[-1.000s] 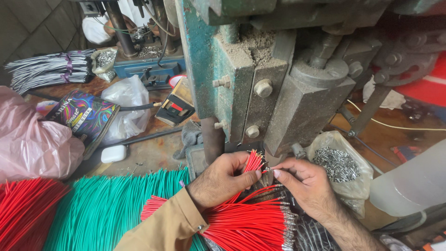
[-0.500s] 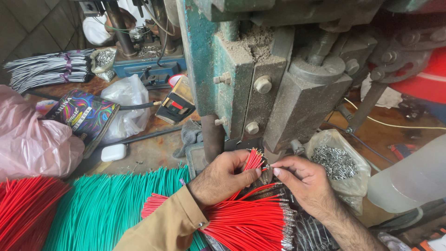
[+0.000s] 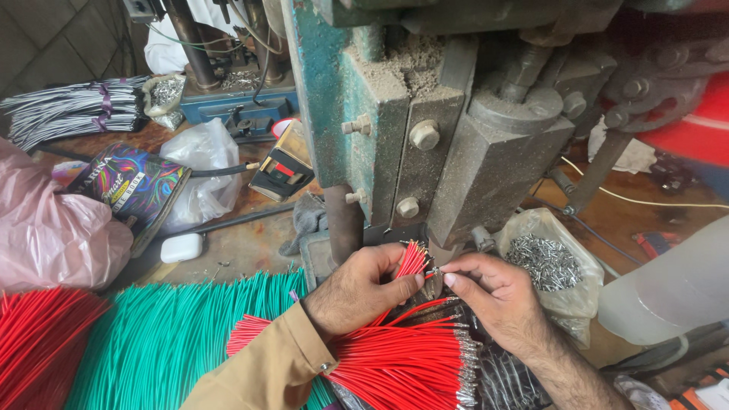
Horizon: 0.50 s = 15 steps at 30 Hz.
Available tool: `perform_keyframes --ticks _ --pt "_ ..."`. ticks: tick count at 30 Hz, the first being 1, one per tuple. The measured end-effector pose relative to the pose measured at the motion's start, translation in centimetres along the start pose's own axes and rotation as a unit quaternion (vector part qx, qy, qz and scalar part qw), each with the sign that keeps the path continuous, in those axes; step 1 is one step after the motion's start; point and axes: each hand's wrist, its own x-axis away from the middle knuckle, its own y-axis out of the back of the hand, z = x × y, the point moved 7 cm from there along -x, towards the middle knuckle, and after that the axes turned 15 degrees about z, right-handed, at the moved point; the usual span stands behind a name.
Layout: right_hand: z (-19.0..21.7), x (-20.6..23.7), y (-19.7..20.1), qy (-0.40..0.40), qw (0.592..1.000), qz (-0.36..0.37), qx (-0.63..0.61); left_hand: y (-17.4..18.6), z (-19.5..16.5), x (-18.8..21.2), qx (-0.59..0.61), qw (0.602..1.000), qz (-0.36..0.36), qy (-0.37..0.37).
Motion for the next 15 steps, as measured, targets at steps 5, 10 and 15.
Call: perform_keyframes --ticks 5,10,15 --pt "0.07 0.01 -0.12 -0.029 0.999 0.003 -0.017 -0.05 -0.08 0.02 0.012 1.0 0.004 0.003" --pt "0.19 0.04 -0.16 -0.025 1.0 0.005 -0.016 -0.2 -0.14 -0.02 0.02 1.0 0.011 -0.007" --pt "0.26 0.01 -0.13 -0.007 1.0 0.002 -0.007 -0.2 -0.17 -0.03 0.001 1.0 0.011 -0.01"
